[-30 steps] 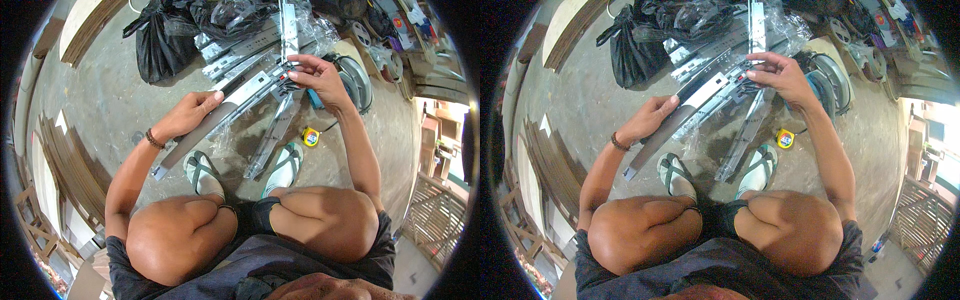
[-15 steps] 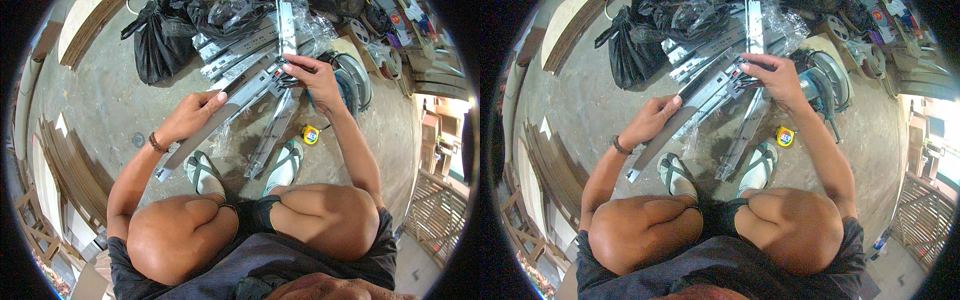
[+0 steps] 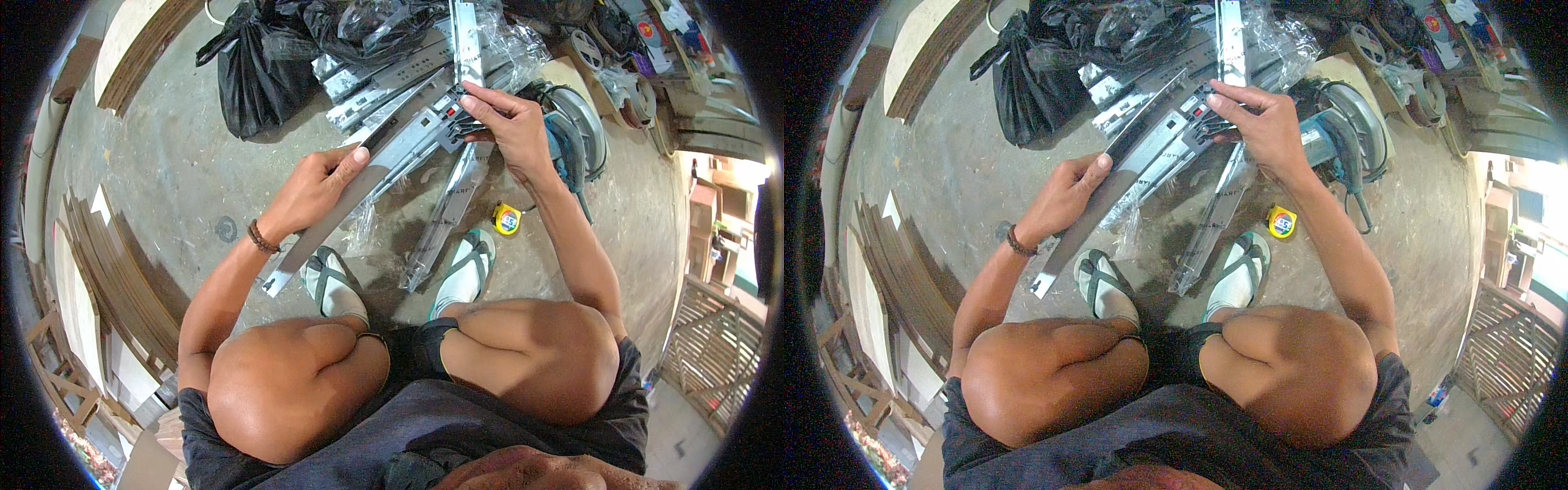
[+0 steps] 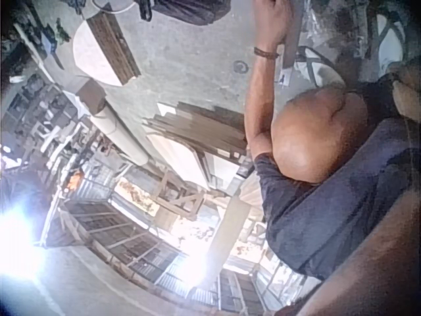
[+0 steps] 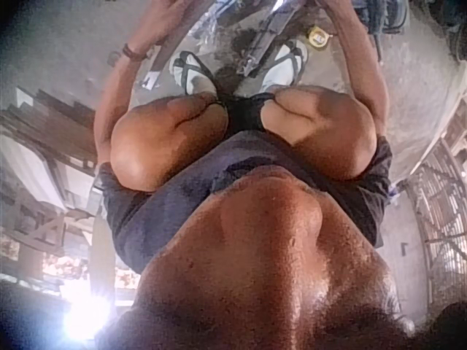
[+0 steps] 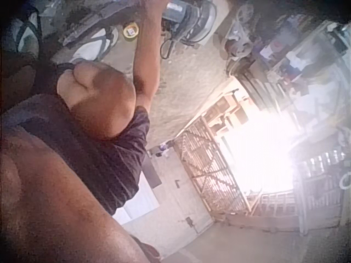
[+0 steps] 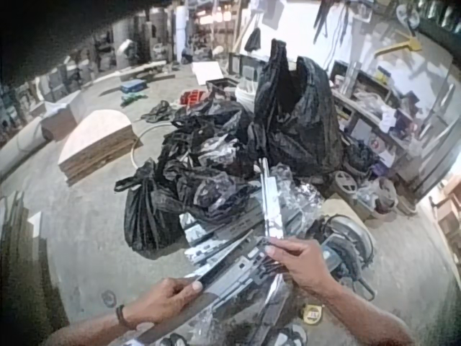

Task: The person removes a drawer slide from its packaging, holds it against a wooden drawer component, and uses a tape measure to determine the placement.

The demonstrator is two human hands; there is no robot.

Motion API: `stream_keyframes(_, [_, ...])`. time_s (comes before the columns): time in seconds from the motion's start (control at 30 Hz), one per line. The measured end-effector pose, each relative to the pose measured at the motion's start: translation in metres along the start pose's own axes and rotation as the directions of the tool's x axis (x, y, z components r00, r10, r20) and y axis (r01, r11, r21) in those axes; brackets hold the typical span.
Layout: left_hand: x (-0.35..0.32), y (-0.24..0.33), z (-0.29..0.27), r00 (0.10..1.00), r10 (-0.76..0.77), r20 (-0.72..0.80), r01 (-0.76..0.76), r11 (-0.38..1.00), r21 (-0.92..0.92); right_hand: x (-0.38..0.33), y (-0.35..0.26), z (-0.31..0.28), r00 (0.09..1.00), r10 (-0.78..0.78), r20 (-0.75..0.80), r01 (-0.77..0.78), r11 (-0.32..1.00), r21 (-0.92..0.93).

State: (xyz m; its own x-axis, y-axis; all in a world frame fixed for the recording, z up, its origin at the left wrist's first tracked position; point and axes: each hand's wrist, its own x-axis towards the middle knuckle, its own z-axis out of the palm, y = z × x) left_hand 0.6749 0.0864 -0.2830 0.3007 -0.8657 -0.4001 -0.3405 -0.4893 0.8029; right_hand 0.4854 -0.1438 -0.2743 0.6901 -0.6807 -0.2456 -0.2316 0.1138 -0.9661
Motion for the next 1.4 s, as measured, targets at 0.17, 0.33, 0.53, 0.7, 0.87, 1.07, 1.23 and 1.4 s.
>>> stream_keyframes(0.17, [0.001, -0.001, 0.003, 0.999, 0.026, -0.02, -0.026, 1.0, -0.001, -0.001, 0.0, 0.003, 1.0, -0.027, -0.013, 0.027, 1.0, -0.015])
stream_keyframes(0.33, [0.003, -0.006, 0.007, 1.0, -0.013, -0.012, 0.013, 1.0, -0.005, -0.002, 0.005, 0.001, 1.0, -0.003, -0.014, 0.004, 0.999, 0.042])
stream_keyframes(0.53, [0.003, -0.011, 0.014, 0.999, -0.023, -0.046, 0.02, 0.998, -0.063, 0.0, -0.003, 0.003, 0.999, 0.027, -0.029, -0.025, 0.997, 0.078])
stream_keyframes(0.7, [0.001, -0.008, 0.012, 0.999, -0.008, -0.051, 0.003, 0.996, -0.087, -0.002, -0.009, 0.005, 0.999, -0.016, -0.033, 0.016, 1.0, 0.008])
stream_keyframes(0.87, [0.0, -0.003, 0.009, 0.999, -0.001, -0.042, -0.002, 0.998, -0.063, 0.001, -0.001, 0.003, 0.998, -0.043, -0.039, 0.045, 0.998, 0.052])
stream_keyframes(1.07, [-0.001, -0.005, 0.01, 0.998, -0.027, -0.055, 0.024, 0.999, -0.049, 0.0, -0.004, 0.004, 0.999, -0.042, -0.026, 0.042, 0.999, -0.011])
stream_keyframes(1.23, [-0.002, -0.004, 0.013, 0.997, -0.01, -0.081, 0.008, 1.0, -0.026, 0.0, 0.0, 0.003, 0.995, -0.087, -0.039, 0.085, 0.996, -0.032])
stream_keyframes(1.4, [-0.005, 0.003, 0.017, 0.995, -0.035, -0.092, 0.031, 0.998, -0.05, 0.002, 0.004, 0.003, 0.994, -0.098, -0.04, 0.097, 0.995, -0.025])
